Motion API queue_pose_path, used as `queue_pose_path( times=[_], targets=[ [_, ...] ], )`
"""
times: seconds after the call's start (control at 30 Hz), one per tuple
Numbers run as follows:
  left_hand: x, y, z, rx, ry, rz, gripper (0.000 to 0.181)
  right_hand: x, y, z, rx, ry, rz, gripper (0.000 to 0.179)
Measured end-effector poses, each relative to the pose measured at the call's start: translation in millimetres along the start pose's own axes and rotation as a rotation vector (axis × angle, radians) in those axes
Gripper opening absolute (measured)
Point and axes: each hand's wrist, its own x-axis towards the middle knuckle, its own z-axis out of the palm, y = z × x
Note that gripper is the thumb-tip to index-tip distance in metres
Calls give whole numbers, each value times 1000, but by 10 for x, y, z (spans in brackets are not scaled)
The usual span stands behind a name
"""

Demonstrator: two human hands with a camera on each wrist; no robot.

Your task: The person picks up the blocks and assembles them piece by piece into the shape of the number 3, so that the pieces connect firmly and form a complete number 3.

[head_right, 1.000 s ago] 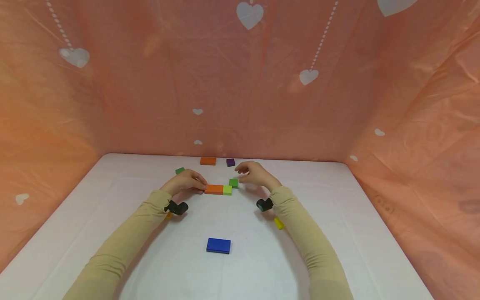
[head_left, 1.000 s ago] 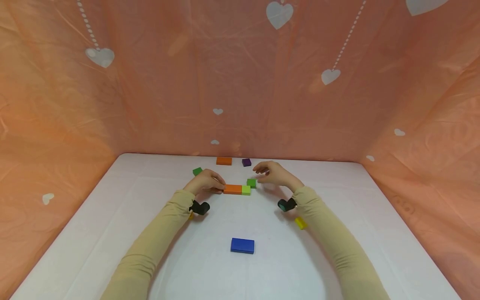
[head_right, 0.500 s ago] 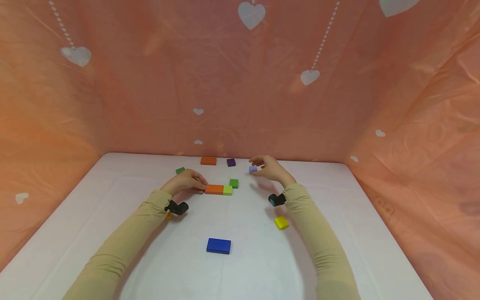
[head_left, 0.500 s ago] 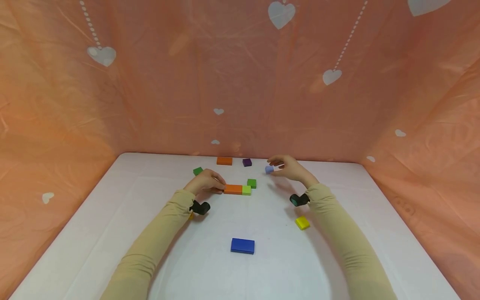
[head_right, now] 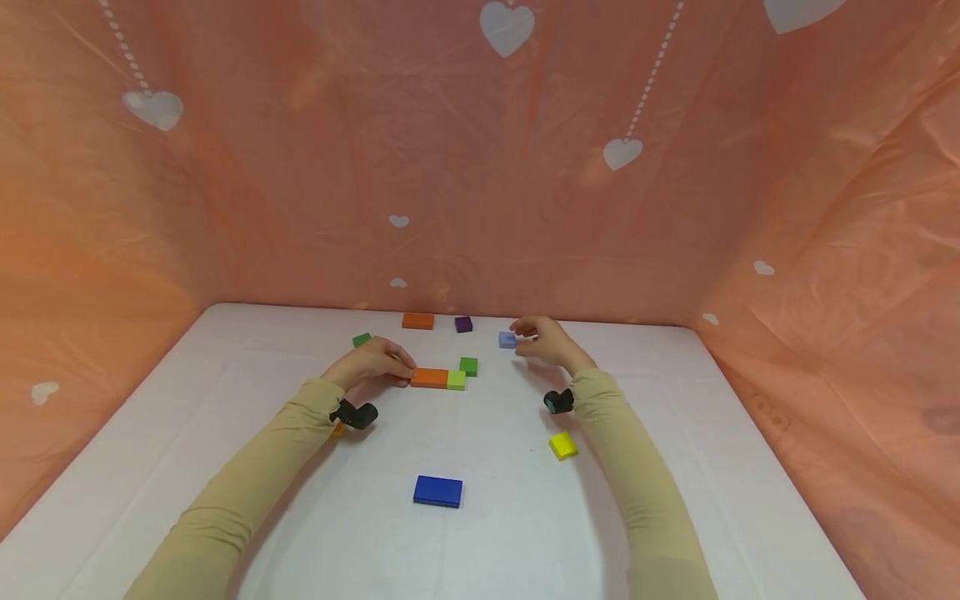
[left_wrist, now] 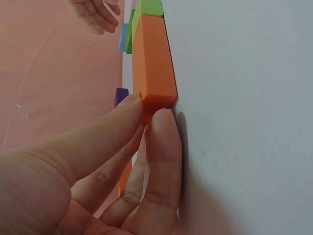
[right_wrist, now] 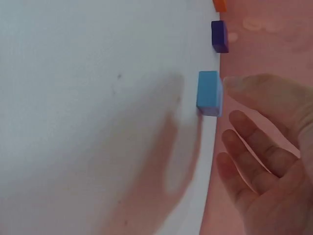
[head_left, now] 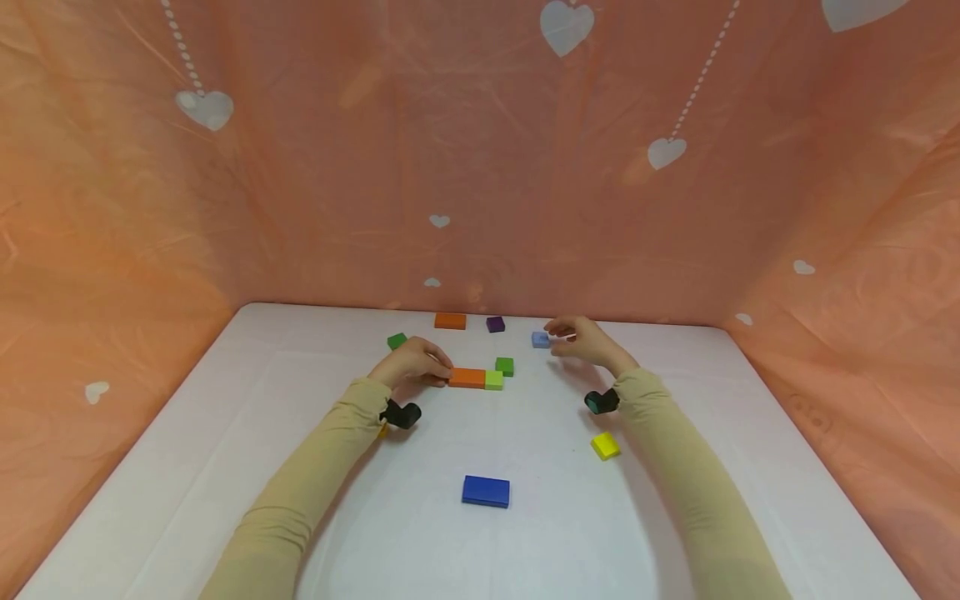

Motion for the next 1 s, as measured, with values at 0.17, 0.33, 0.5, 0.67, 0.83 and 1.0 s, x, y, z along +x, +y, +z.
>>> queue_pose_path(
  times=[0.17, 0.33, 0.5, 0.67, 0.83, 1.0],
  targets=[
    [-1, -4, 3, 9, 4, -4, 18, 34, 30, 37, 3, 9, 50, 43],
    [-2, -12, 4, 3, 0, -6, 18, 73, 49, 80, -16, 15, 78, 43],
    [-5, -12, 8, 1, 3, -12, 17, 116, 79, 99, -24, 27, 84, 44],
    [1, -10, 13, 9, 11, -15, 18, 138, 99, 133, -33, 43, 101, 43],
    [12, -11, 16, 14, 15, -23, 18, 144, 79, 168, -19, 46, 163, 43],
    [20, -14, 15, 11, 11, -20, 18, 154, 64, 193, -9, 40, 155, 43]
  ],
)
